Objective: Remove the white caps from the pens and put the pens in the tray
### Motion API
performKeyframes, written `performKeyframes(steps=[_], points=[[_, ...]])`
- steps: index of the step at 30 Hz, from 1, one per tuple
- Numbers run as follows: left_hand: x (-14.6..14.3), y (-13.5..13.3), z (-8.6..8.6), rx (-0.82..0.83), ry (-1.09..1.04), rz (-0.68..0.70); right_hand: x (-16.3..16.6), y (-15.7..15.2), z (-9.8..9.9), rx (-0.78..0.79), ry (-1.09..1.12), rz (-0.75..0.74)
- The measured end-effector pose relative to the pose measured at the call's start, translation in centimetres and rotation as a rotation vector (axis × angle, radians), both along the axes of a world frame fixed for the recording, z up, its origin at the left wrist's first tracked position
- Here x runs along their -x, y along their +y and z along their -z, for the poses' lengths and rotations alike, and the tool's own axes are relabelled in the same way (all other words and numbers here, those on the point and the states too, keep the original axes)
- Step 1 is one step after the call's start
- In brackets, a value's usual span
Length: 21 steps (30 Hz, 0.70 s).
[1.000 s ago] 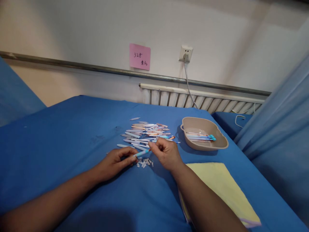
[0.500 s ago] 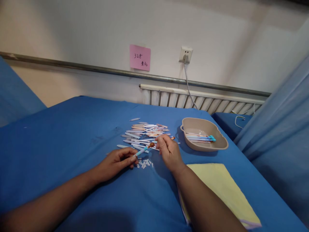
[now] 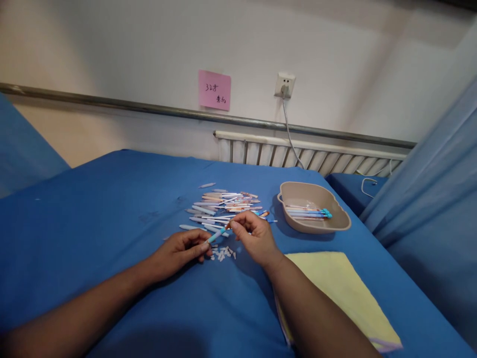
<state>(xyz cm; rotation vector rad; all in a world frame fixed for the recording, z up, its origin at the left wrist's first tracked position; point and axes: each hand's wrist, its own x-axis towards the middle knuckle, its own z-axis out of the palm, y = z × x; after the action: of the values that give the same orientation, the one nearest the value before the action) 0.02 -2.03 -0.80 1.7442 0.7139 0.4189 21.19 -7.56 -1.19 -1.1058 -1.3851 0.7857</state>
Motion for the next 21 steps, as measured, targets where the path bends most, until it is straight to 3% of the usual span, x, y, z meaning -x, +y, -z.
performKeyframes(steps=[16,21], points=[[-0.2,-0.3,-0.5,0.089,-0.054,0.009,0.1,-0.4,0.1,-0.022,-0.13,-0.013],[-0.3,-0.5,-0.8,0.107,-0.052,-0.001,-0.1,0.3,1.1,0.033,0.044,-0.037]])
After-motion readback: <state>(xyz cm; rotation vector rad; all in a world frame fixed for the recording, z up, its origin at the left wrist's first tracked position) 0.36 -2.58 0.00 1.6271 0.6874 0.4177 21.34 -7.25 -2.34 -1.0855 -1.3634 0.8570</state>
